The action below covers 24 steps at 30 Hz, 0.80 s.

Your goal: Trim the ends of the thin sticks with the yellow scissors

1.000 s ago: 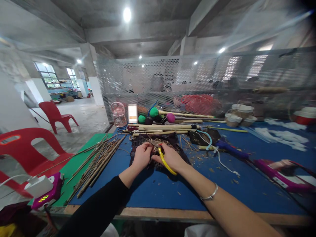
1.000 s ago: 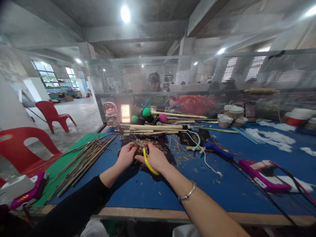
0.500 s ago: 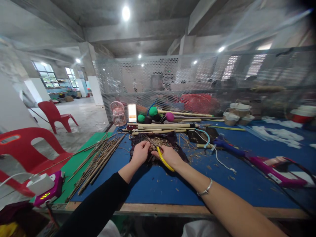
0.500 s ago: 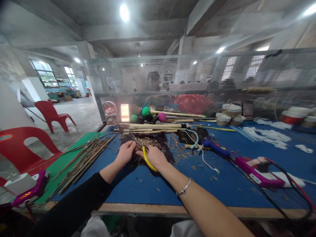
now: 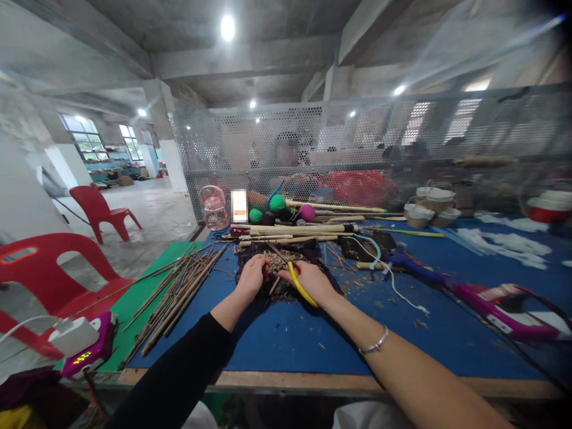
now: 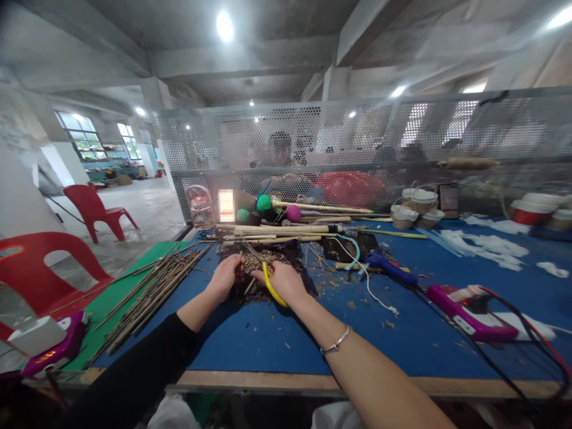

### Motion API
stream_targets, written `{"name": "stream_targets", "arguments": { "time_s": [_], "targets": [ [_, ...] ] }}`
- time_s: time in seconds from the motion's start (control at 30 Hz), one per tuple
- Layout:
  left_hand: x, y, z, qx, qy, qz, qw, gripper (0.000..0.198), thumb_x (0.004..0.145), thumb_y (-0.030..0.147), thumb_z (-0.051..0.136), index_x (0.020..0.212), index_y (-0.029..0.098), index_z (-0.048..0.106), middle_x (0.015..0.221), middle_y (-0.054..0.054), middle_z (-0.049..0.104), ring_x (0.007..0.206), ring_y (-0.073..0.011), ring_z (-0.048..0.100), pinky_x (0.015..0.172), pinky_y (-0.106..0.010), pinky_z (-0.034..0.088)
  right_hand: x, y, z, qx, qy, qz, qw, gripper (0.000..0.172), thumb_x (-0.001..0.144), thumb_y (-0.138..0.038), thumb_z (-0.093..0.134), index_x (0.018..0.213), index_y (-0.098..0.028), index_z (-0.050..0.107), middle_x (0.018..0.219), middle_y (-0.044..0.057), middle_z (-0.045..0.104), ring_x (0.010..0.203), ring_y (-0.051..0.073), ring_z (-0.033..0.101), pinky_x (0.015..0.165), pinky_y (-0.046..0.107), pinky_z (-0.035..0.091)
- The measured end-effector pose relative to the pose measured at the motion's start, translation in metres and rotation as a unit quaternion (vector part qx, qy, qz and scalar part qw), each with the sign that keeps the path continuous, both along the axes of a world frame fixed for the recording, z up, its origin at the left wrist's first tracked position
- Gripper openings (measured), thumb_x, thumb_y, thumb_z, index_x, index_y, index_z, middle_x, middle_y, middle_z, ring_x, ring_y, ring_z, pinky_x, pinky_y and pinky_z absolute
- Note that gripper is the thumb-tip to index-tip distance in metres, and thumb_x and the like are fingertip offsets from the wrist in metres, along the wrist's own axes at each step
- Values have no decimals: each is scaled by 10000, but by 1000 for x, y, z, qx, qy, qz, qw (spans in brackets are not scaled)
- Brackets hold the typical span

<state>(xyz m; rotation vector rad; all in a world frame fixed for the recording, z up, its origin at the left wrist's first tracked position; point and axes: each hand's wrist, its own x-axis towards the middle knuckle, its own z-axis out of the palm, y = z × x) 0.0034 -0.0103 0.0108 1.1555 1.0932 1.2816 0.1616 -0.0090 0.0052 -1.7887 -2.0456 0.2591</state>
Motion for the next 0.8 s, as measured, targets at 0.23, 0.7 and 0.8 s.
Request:
{"name": "stream_targets", "arguments": {
  "time_s": [0.23, 0.7, 0.8],
  "targets": [
    [1, 2, -1, 76, 63, 28, 995, 251, 678, 384, 564, 699, 134, 566, 582, 10, 539, 509, -79, 434, 507, -200, 340, -3, -8, 2, 22, -4, 14, 1000, 573, 690, -694, 449, 972, -201, 522, 891, 81, 649, 817, 229, 611, 635, 265, 365],
    [-9, -1, 0, 173, 321, 71, 928, 189, 726, 232, 489, 747, 141, 654, 714, -44, 667, 656, -148, 561, 632, -240, 396, 0, -9, 2, -11, -25, 57, 998, 538, 701, -698, 431, 849, -198, 566, 811, 71, 649, 737, 202, 598, 573, 245, 335],
    [-9, -2, 2, 188, 304, 69, 931, 194, 738, 238, 486, 768, 145, 653, 739, -37, 666, 671, -142, 557, 652, -235, 400, 0, -7, 1, -11, -4, 64, 998, 500, 720, -664, 446, 814, -190, 576, 785, 66, 642, 691, 173, 579, 559, 228, 322]
  ]
}}
